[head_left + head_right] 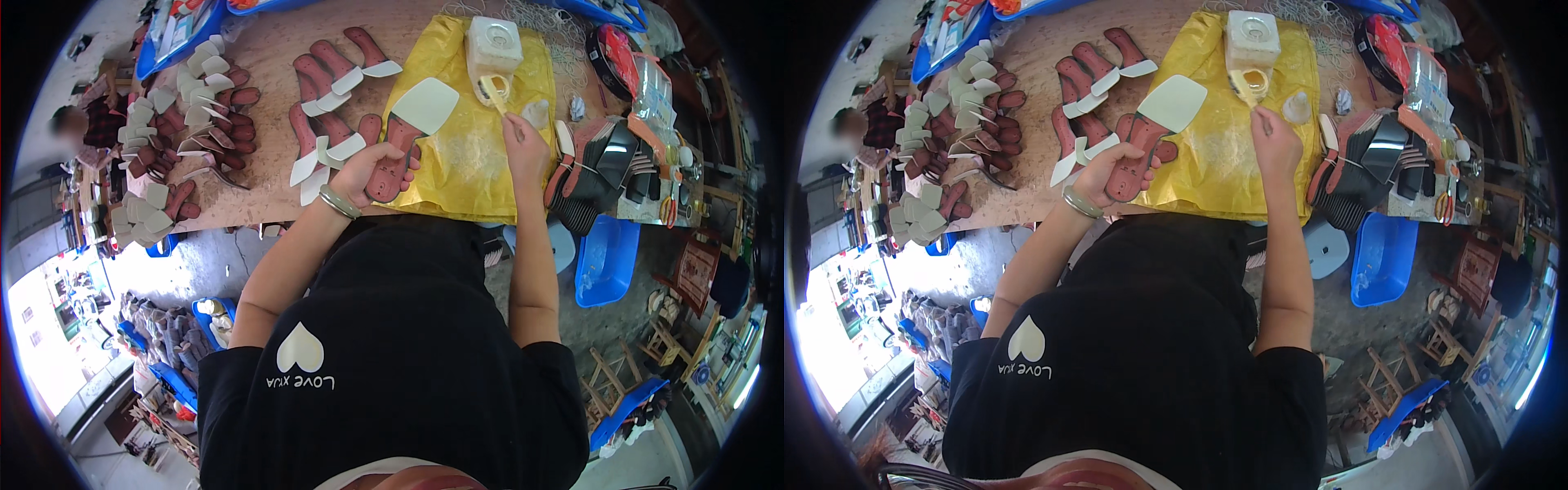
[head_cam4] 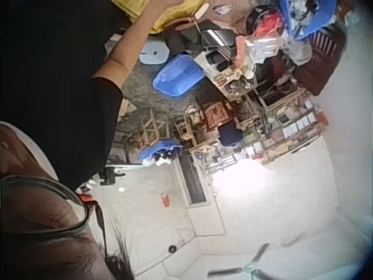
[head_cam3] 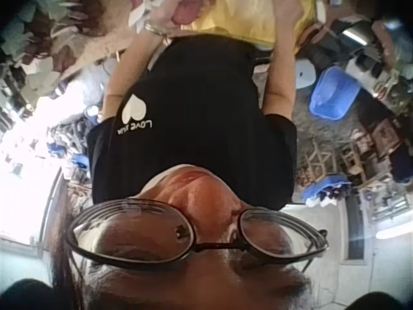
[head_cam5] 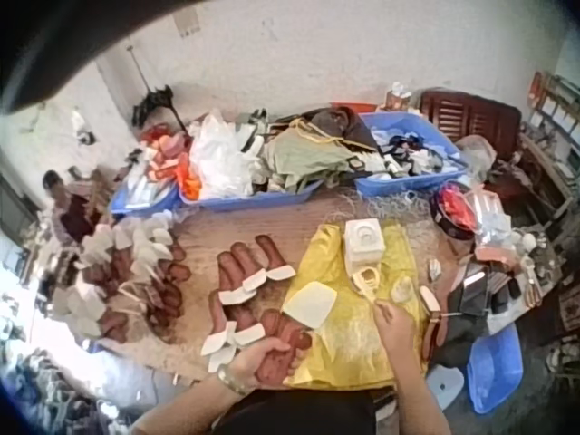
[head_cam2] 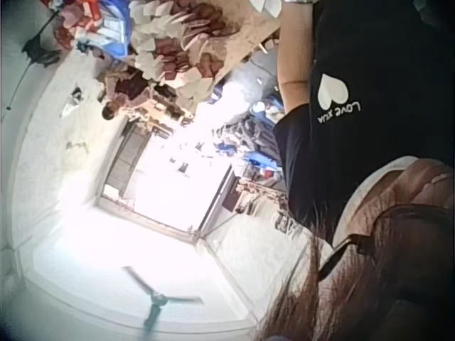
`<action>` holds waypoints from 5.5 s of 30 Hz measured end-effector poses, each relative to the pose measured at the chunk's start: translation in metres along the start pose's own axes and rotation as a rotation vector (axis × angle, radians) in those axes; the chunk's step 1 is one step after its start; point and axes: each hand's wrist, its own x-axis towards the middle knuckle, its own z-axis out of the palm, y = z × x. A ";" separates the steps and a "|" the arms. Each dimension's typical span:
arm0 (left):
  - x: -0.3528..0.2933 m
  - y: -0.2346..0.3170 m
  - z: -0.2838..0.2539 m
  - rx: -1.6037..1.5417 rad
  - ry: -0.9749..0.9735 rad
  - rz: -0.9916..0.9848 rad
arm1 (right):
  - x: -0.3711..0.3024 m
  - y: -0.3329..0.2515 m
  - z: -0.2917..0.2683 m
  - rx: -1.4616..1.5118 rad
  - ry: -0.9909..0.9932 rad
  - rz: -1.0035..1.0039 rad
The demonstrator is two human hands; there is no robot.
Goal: Applying glue to shoe components with a brush.
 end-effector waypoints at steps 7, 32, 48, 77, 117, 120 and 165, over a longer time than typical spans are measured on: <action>-0.010 -0.007 0.006 -0.041 -0.034 -0.019 | 0.006 -0.023 0.007 -0.192 -0.105 -0.468; -0.014 -0.040 -0.026 1.539 0.790 0.907 | 0.078 0.059 0.023 -0.682 -0.194 -0.106; -0.014 -0.032 -0.038 1.384 0.763 1.000 | -0.057 -0.059 -0.010 0.353 -0.408 -0.037; -0.065 -0.035 -0.088 1.375 0.585 1.056 | 0.025 -0.067 -0.031 0.006 -0.800 -0.186; -0.206 -0.011 -0.280 1.173 0.921 1.145 | -0.072 -0.266 0.169 0.219 -0.751 -0.343; -0.215 -0.009 -0.285 1.215 0.840 1.153 | -0.052 -0.293 0.188 0.155 -0.804 -0.435; -0.167 0.050 -0.494 0.002 1.699 1.152 | -0.088 -0.252 0.158 -0.166 -0.303 0.050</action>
